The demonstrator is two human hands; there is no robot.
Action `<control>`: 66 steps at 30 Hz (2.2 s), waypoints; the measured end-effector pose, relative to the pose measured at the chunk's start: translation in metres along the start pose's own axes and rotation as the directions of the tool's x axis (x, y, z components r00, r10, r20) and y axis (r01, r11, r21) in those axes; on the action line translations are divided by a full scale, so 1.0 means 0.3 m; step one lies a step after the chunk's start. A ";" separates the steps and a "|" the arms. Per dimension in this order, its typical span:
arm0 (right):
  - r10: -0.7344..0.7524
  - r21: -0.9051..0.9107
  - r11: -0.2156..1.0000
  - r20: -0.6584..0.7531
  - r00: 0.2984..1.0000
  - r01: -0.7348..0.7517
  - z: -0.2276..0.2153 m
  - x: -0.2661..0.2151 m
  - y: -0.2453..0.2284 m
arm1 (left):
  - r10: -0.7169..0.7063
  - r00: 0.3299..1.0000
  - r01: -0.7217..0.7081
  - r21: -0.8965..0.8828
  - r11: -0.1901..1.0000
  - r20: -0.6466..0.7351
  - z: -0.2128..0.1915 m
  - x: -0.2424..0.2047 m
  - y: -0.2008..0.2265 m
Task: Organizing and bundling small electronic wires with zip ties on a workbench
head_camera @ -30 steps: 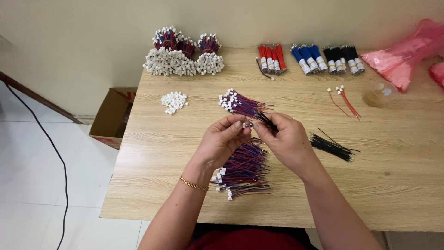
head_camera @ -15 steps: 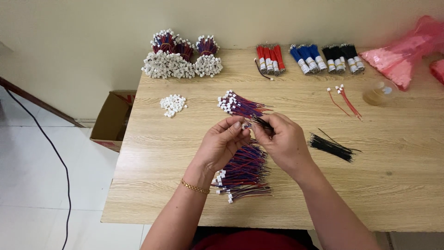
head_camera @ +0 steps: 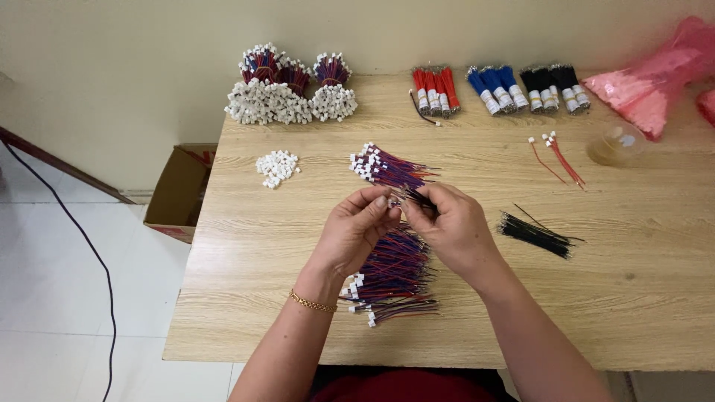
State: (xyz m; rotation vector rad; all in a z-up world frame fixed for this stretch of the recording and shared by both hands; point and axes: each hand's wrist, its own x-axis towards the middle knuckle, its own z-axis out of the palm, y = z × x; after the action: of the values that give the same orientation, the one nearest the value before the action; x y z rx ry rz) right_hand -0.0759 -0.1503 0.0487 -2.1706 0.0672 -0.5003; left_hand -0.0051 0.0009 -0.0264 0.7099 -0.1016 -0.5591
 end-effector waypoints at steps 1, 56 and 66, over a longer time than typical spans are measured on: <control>-0.014 -0.010 1.000 0.003 1.000 0.014 0.003 0.001 0.002 | 0.013 1.000 -0.013 0.013 1.000 -0.007 -0.006 0.002 -0.002; 0.186 -0.047 0.982 0.188 0.964 -0.181 0.129 0.120 0.195 | 0.066 0.979 -0.012 0.265 0.964 -0.194 -0.108 0.150 -0.111; 0.333 0.149 0.919 0.197 0.922 -0.364 0.125 0.132 0.310 | 0.150 0.973 0.092 0.888 0.451 -0.177 -0.181 0.164 -0.029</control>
State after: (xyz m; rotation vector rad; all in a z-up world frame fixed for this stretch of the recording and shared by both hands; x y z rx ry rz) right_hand -0.0133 -0.1875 -0.0308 -1.9534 0.3007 -0.1105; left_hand 0.0476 0.0020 -0.0781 1.8406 -0.1976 -0.3426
